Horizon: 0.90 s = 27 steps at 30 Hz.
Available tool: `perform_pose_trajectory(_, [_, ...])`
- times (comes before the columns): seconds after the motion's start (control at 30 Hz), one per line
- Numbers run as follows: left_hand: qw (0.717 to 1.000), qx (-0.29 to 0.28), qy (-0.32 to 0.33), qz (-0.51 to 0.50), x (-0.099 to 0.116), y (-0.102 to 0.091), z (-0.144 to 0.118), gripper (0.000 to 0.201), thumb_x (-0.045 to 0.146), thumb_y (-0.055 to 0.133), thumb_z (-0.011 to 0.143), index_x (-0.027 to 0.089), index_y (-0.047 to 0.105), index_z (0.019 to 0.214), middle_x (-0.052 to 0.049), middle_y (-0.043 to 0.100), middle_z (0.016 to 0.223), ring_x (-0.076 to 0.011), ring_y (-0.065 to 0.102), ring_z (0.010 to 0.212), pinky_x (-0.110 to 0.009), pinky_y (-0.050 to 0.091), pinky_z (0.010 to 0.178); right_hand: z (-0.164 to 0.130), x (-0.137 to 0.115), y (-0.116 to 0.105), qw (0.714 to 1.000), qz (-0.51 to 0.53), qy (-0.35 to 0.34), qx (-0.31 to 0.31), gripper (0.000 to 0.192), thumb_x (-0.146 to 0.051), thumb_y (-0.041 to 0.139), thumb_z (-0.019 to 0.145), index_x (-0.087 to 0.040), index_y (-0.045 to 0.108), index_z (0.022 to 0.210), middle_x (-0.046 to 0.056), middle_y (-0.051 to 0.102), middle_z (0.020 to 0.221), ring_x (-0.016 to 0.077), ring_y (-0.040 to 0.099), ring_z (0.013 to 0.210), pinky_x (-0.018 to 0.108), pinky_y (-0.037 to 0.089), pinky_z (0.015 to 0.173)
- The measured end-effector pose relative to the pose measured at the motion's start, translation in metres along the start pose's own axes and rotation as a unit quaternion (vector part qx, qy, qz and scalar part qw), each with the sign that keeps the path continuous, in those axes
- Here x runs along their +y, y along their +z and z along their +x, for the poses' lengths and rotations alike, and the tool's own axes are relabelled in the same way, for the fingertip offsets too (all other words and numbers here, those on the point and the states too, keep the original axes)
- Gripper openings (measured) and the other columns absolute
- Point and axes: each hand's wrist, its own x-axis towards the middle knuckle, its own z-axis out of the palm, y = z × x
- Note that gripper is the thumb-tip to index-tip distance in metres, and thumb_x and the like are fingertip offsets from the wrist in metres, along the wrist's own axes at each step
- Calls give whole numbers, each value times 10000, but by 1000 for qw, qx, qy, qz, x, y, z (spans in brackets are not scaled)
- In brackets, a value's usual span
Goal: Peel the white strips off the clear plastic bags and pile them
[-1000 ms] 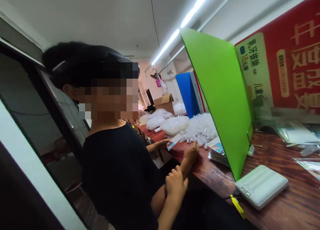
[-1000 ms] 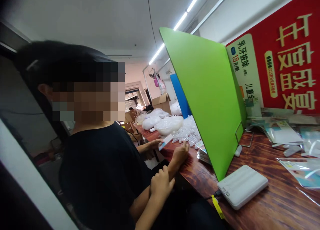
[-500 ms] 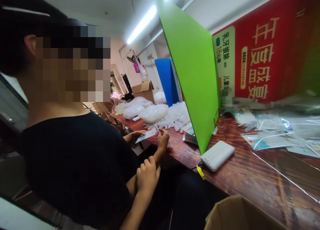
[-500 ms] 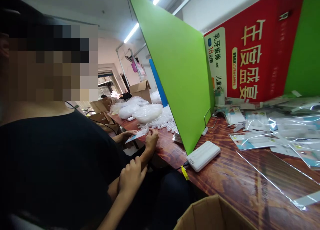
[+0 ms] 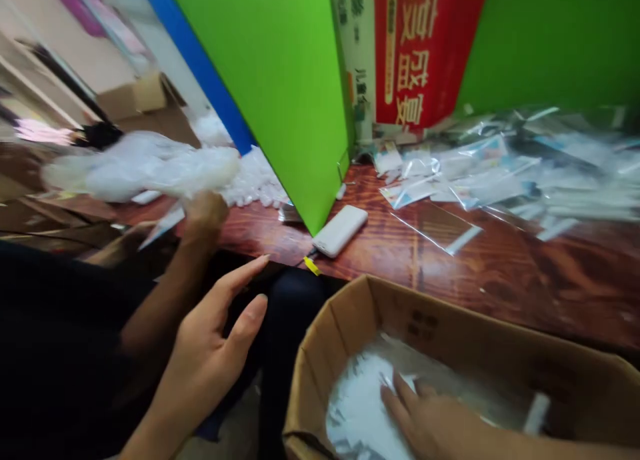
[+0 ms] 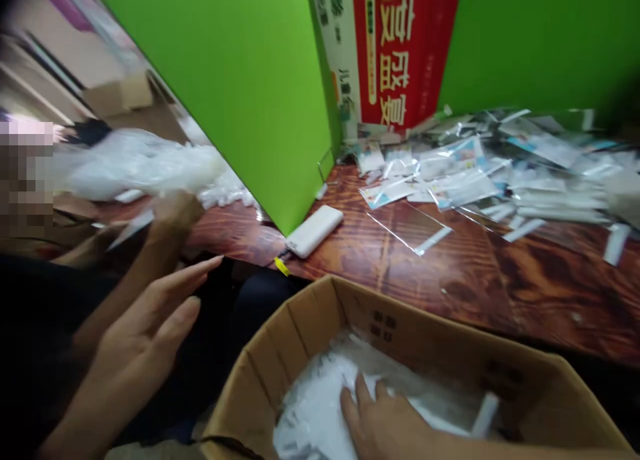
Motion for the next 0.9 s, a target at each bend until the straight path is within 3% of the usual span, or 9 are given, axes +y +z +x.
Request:
perform_pose_trajectory(0.07, [995,-51,58,-59,32,4,-2,365,433,501,920,287,587,1243,-22,648,1288,-255,602,1178,-364,476,1017,-2,0,-17,999,-26,-26,-25,811,-109,724,677,-15,407,1417,355,517,1300,461,655,984,533,591,682])
perform_pose_trajectory(0.1, [985,-121,89,-86,44,7,-2,338,425,520,908,290,628,1199,-23,692,1213,-250,650,1093,-339,521,947,-4,2,-27,1000,-21,-19,-3,815,-93,737,636,-9,433,1388,315,607,1193,417,690,895,491,596,664])
perform_pose_trajectory(0.2, [933,-319,112,-124,65,22,2,260,385,539,896,295,711,1070,-12,759,1022,-232,708,905,-292,567,794,-12,13,-60,999,4,-1,34,381,-98,629,776,-92,600,1156,160,720,928,311,721,761,366,568,658])
perform_pose_trajectory(0.27, [919,-361,89,-126,67,30,4,233,367,545,902,308,718,1046,9,763,987,-215,707,884,-271,560,788,-17,23,-84,999,33,12,35,221,-184,605,838,-127,634,1050,128,725,867,298,718,754,325,532,636])
perform_pose_trajectory(0.47, [926,-364,48,-95,62,37,8,228,411,634,849,288,687,1034,5,730,1034,-223,675,930,-282,542,816,-28,59,-132,968,218,-116,-40,138,-145,550,851,-129,683,886,41,689,818,177,637,728,225,465,640])
perform_pose_trajectory(0.6, [933,-349,48,-71,66,38,9,284,399,667,823,268,638,1074,-10,693,1076,-221,640,971,-286,519,842,-31,83,-132,899,407,-136,-86,262,-267,586,829,-79,692,978,63,682,908,191,634,800,253,515,712])
perform_pose_trajectory(0.73, [939,-338,20,-66,67,39,8,307,417,656,824,244,603,1072,-14,677,1025,-203,628,894,-274,514,772,-37,88,-127,827,537,-125,-106,300,-300,630,795,-95,681,1007,69,689,981,185,660,838,262,545,756])
perform_pose_trajectory(0.83, [938,-341,16,-62,68,40,8,265,418,637,830,227,607,1011,-2,664,943,-186,604,816,-261,492,720,-41,84,-125,798,582,-119,-97,327,-332,636,808,-106,665,1042,72,694,984,194,676,852,291,557,792])
perform_pose_trajectory(0.9, [937,-343,12,-60,70,40,8,230,415,625,837,219,606,955,10,644,883,-169,576,763,-247,467,680,-43,82,-124,802,580,-115,-87,339,-329,621,811,-108,662,1065,72,696,976,201,677,877,304,550,818])
